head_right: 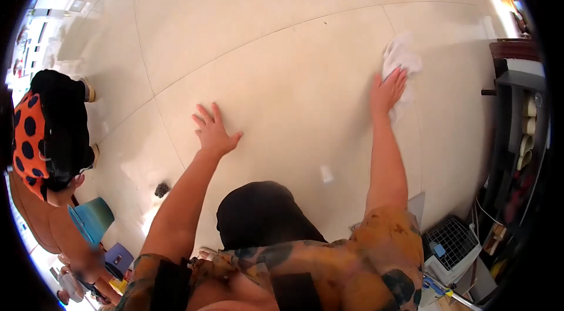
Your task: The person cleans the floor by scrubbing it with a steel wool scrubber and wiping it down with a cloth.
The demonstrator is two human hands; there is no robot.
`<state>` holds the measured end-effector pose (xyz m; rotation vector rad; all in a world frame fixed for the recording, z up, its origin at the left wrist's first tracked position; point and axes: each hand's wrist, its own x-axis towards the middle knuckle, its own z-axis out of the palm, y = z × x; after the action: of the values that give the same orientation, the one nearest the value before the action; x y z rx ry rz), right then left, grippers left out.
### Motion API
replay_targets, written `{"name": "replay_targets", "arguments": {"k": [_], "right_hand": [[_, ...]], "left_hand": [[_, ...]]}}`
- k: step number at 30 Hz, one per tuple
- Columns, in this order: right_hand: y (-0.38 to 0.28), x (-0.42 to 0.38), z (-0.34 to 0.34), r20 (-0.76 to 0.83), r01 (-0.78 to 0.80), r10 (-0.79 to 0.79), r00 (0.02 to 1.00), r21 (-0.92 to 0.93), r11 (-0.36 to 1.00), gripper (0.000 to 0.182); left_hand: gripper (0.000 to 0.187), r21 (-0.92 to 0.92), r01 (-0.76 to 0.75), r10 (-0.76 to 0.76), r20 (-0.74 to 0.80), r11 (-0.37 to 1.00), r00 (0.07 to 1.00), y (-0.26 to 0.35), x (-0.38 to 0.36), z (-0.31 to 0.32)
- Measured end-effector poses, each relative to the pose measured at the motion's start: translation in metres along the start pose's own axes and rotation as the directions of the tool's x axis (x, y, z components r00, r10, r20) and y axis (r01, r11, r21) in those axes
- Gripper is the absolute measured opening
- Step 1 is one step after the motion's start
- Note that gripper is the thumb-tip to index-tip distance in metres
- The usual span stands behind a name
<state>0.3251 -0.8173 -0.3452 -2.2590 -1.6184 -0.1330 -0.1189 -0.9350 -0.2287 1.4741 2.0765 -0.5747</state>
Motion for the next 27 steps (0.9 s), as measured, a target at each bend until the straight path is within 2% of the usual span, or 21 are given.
{"name": "replay_targets", "arguments": {"k": [1, 3, 5, 7, 9, 11, 12, 13, 14, 17, 19, 22, 23, 27], "right_hand": [[-0.003, 0.039, 0.016, -0.032, -0.067, 0.066, 0.997, -0.03, 0.997, 0.076], [-0.016, 0.117, 0.042, 0.02, -0.233, 0.235, 0.972, -0.067, 0.97, 0.08], [-0.028, 0.187, 0.074, 0.074, -0.303, 0.302, 0.95, 0.004, 0.953, 0.084], [-0.03, 0.251, 0.124, 0.178, -0.224, 0.195, 0.965, 0.163, 0.961, 0.083], [-0.064, 0.292, 0.156, 0.225, -0.056, 0.002, 0.974, 0.236, 0.97, 0.08], [-0.11, 0.318, 0.171, 0.293, 0.06, -0.163, 0.942, 0.33, 0.942, 0.072], [-0.136, 0.312, 0.17, 0.24, 0.104, -0.209, 0.948, 0.387, 0.916, 0.061], [-0.161, 0.301, 0.17, 0.182, 0.148, -0.249, 0.951, 0.439, 0.886, 0.051], [-0.179, 0.282, 0.169, 0.122, 0.259, -0.363, 0.924, 0.496, 0.829, 0.047], [-0.212, 0.206, 0.128, -0.102, 0.565, -0.642, 0.76, 0.591, 0.575, 0.039], [-0.224, 0.129, 0.083, -0.056, 0.507, -0.65, 0.758, 0.677, 0.534, 0.037], [-0.21, 0.008, 0.04, -0.081, 0.592, -0.734, 0.674, 0.653, 0.472, 0.03], [-0.21, -0.034, 0.011, -0.046, 0.59, -0.736, 0.675, 0.633, 0.501, 0.028], [-0.2, -0.179, -0.053, 0.116, 0.411, -0.725, 0.678, 0.759, 0.506, 0.028]], "left_hand": [[0.111, 0.015, 0.005, -0.005, 0.01, 1.0, 1.0, 0.002, 0.001, 0.001], [0.113, 0.039, 0.016, -0.017, 0.027, 0.999, 1.0, 0.002, 0.005, 0.0], [0.114, 0.056, 0.019, -0.021, 0.048, 0.998, 0.999, 0.002, 0.007, 0.0], [0.115, 0.061, 0.018, -0.022, 0.053, 0.998, 0.998, 0.002, 0.009, -0.001], [0.115, 0.058, 0.017, -0.021, 0.059, 0.998, 0.998, 0.002, 0.013, -0.001], [0.116, 0.059, 0.016, -0.02, 0.064, 0.998, 0.998, 0.002, 0.015, 0.0], [0.115, 0.062, 0.018, -0.022, 0.066, 0.998, 0.998, 0.002, 0.015, -0.001], [0.115, 0.065, 0.016, -0.021, 0.067, 0.998, 0.998, 0.003, 0.015, -0.004], [0.115, 0.068, 0.012, -0.017, 0.067, 0.998, 0.998, 0.004, 0.015, -0.005], [0.115, 0.076, 0.004, -0.008, 0.048, 0.997, 0.999, 0.003, 0.017, -0.002], [0.116, 0.075, 0.002, -0.005, 0.042, 0.997, 0.999, 0.002, 0.017, -0.003], [0.115, 0.066, 0.011, -0.014, 0.042, 0.998, 0.999, 0.002, 0.017, -0.005], [0.115, 0.065, 0.015, -0.018, 0.047, 0.998, 0.999, 0.003, 0.017, -0.006], [0.103, 0.066, -0.021, 0.021, 0.004, 0.998, 1.0, -0.002, 0.015, -0.001]]}}
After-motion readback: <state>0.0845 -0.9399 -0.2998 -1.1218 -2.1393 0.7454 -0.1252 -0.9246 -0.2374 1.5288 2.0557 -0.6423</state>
